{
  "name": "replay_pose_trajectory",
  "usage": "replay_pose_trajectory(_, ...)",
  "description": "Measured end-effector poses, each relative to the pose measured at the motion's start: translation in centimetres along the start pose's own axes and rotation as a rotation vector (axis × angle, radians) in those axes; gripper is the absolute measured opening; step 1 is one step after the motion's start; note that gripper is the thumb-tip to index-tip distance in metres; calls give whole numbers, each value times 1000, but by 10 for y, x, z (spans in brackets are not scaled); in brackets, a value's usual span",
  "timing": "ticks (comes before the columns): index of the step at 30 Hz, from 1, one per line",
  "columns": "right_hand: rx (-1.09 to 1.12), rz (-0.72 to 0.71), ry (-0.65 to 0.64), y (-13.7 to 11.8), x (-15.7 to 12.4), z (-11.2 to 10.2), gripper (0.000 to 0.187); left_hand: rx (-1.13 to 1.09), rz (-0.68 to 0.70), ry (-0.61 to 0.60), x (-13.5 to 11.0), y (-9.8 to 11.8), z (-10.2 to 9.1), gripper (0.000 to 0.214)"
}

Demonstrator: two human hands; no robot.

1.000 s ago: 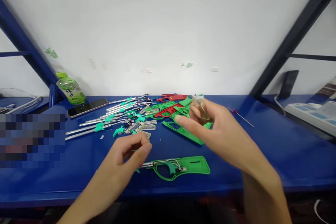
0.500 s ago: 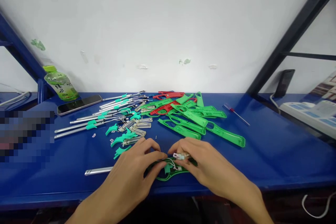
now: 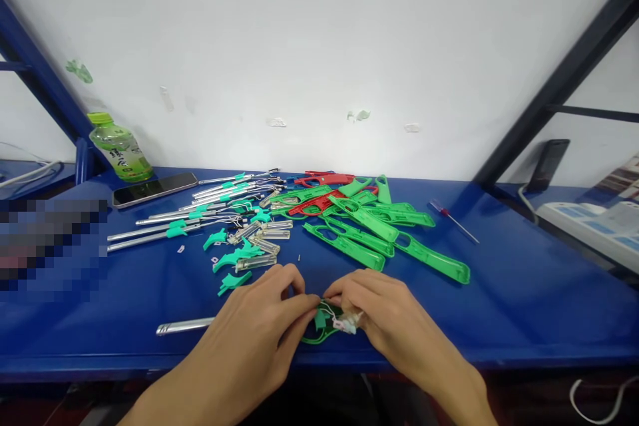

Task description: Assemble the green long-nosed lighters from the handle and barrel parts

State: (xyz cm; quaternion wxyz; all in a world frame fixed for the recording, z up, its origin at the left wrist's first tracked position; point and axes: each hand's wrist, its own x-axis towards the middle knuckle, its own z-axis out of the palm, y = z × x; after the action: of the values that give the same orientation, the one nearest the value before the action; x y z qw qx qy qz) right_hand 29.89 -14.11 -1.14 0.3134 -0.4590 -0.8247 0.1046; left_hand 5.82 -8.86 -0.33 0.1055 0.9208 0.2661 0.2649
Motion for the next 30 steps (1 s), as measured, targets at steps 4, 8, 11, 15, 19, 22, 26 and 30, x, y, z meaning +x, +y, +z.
replay_pose_trajectory(4,33,19,20,1,-1,1,26,59,22,-29,0,1,-1,29)
replay_pose_trajectory(8,61,13,48,0,-2,2,29,81,24,-19,2,1,0,26)
replay_pose_trajectory(11,59,-2,72,0,-2,3,30,86,40,47,4,2,3,30)
replay_pose_trajectory(15,54,-8,74,-1,-1,3,33,119,-24,106,8,6,12,33)
replay_pose_trajectory(19,17,49,136,-3,-2,-1,26,138,-39,149,11,10,16,38)
replay_pose_trajectory(22,-49,191,209,-6,-4,-5,22,121,8,178,12,8,16,38)
replay_pose_trajectory(26,-28,260,194,-7,-6,-8,11,96,45,153,13,1,15,35)
replay_pose_trajectory(30,-23,250,213,-5,-5,-8,18,98,70,136,15,-4,13,36)
